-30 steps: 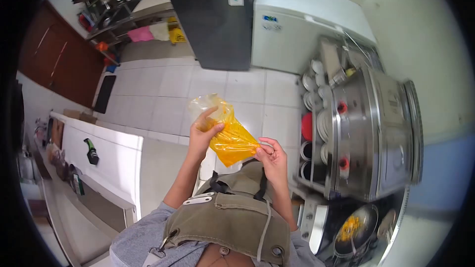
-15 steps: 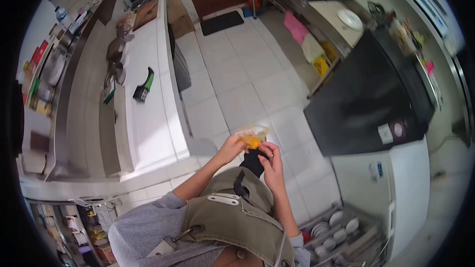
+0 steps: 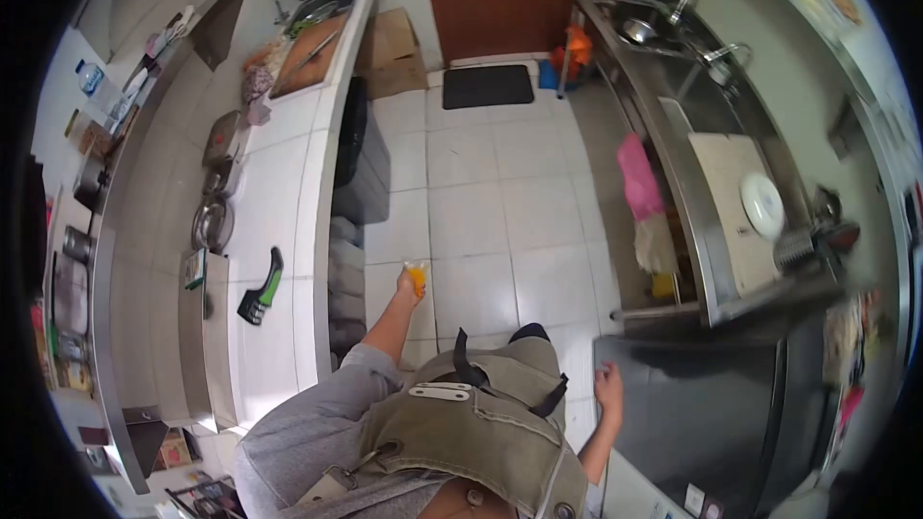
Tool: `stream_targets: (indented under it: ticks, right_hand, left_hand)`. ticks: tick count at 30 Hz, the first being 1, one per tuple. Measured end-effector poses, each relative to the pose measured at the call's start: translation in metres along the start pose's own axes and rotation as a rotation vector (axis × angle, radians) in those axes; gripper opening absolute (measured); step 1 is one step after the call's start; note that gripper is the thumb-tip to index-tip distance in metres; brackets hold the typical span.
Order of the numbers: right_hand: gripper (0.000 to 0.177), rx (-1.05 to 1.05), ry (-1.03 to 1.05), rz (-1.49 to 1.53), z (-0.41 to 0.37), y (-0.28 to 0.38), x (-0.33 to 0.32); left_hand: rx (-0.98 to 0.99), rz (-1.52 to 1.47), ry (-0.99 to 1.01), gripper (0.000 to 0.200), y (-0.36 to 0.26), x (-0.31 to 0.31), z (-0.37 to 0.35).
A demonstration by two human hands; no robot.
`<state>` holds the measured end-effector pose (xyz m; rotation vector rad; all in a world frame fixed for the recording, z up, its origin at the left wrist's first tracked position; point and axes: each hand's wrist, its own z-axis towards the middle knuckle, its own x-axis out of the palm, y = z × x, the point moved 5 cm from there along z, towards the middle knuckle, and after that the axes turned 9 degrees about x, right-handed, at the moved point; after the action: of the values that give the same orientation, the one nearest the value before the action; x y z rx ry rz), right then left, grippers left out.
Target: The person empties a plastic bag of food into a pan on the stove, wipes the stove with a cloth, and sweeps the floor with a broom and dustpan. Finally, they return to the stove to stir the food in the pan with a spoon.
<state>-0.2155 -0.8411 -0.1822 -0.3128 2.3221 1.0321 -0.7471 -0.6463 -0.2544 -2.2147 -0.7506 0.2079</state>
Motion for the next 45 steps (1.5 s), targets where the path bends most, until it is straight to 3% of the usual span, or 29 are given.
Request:
stream_targets:
  ticks: [2, 3, 5, 6, 8, 9, 10, 11, 12, 13, 14, 16, 17, 18, 20, 22, 25, 29, 33, 35, 37, 38, 39, 40, 42, 45]
  right_hand:
    - [0.03, 0.04, -0.051, -0.283, 0.023, 0.04, -0.015]
    - [0.03, 0.035, -0.046, -0.288, 0.046, 0.057, -0.017]
    - [0.037, 0.152, 0.089, -0.293, 0.089, 0.082, -0.013]
    - [0.037, 0.155, 0.072, -0.272, 0.109, 0.102, -0.015]
    - [0.042, 0.034, 0.174, -0.399, 0.156, 0.156, -0.01]
    - [0.045, 0.068, 0.24, -0.427, 0.185, 0.184, -0.007]
    - [0.046, 0.109, 0.237, -0.531, 0.208, 0.222, -0.009]
    - [0.046, 0.103, 0.236, -0.553, 0.24, 0.252, -0.008]
    - [0.046, 0.104, 0.253, -0.59, 0.269, 0.279, -0.008]
    - [0.045, -0.009, 0.244, -0.573, 0.293, 0.319, -0.01]
    - [0.044, -0.132, 0.225, -0.578, 0.323, 0.36, -0.018]
    - [0.042, -0.224, 0.203, -0.575, 0.376, 0.441, -0.02]
    - [0.04, -0.201, 0.21, -0.55, 0.405, 0.478, -0.018]
    - [0.037, -0.389, 0.185, -0.507, 0.435, 0.512, -0.013]
    - [0.035, -0.396, 0.225, -0.572, 0.487, 0.579, 0.002]
    - [0.033, -0.473, 0.217, -0.54, 0.538, 0.635, 0.016]
    - [0.033, -0.382, 0.231, -0.364, 0.601, 0.705, 0.026]
    - [0.034, -0.399, 0.265, -0.365, 0.691, 0.763, 0.035]
    - [0.028, -0.471, 0.075, -0.156, 0.771, 0.881, -0.019]
    - [0.026, -0.529, -0.046, -0.032, 0.815, 0.93, -0.051]
    - [0.024, -0.578, -0.104, 0.135, 0.854, 0.982, -0.086]
    - [0.023, -0.596, -0.112, 0.238, 0.876, 1.002, -0.101]
    - [0.023, -0.546, -0.097, 0.332, 0.903, 1.018, -0.113]
    - [0.023, -0.494, -0.079, 0.42, 0.926, 1.035, -0.124]
    - [0.026, -0.356, -0.065, 0.54, 0.967, 1.079, -0.143]
    - [0.033, -0.185, -0.094, 0.789, 1.091, 1.1, -0.158]
  left_hand:
    - [-0.177, -0.44, -0.066, 0.038, -0.02, 0.0, 0.062]
    - [-0.235, -0.632, -0.077, 0.034, -0.035, -0.004, 0.095]
    - [-0.143, -0.869, -0.3, 0.031, -0.087, -0.01, 0.15]
    - [-0.005, -1.017, -0.188, 0.029, -0.102, -0.036, 0.22]
    - [0.304, -1.394, -0.278, 0.04, -0.193, -0.037, 0.26]
    - [0.414, -1.277, -0.152, 0.05, -0.23, -0.041, 0.287]
    - [0.241, -1.439, -0.156, 0.053, -0.272, -0.021, 0.28]
    - [0.44, -1.26, -0.341, 0.056, -0.3, -0.006, 0.268]
    - [0.451, -1.098, -0.486, 0.056, -0.302, -0.011, 0.286]
    - [0.246, -0.972, -0.513, 0.057, -0.302, 0.014, 0.27]
    - [0.22, -0.962, -0.535, 0.057, -0.286, 0.027, 0.274]
    - [0.175, -0.498, -0.39, 0.056, -0.228, 0.052, 0.282]
    - [0.058, -0.366, -0.33, 0.054, -0.175, 0.065, 0.283]
    - [-0.056, -0.237, -0.264, 0.053, -0.128, 0.083, 0.277]
    - [-0.094, -0.081, -0.222, 0.046, -0.064, 0.143, 0.208]
    - [-0.185, 0.089, -0.128, 0.044, -0.049, 0.184, 0.193]
    - [-0.236, 0.279, -0.045, 0.041, -0.078, 0.226, 0.226]
    - [-0.182, 0.434, -0.046, 0.037, -0.189, 0.27, 0.35]
    - [0.148, 0.488, -0.08, 0.033, -0.379, 0.332, 0.569]
    - [0.454, 0.51, -0.012, 0.032, -0.516, 0.42, 0.696]
    - [0.739, 0.46, 0.077, 0.03, -0.657, 0.533, 0.769]
    - [0.637, 0.409, 0.295, 0.03, -0.714, 0.586, 0.81]
    - [0.627, 0.31, 0.241, 0.032, -0.772, 0.663, 0.776]
    - [0.754, 0.39, 0.231, 0.031, -0.815, 0.72, 0.768]
    - [0.817, 0.285, 0.358, 0.032, -0.862, 0.825, 0.739]
    - [0.868, 0.359, 0.619, 0.03, -0.85, 0.934, 0.762]
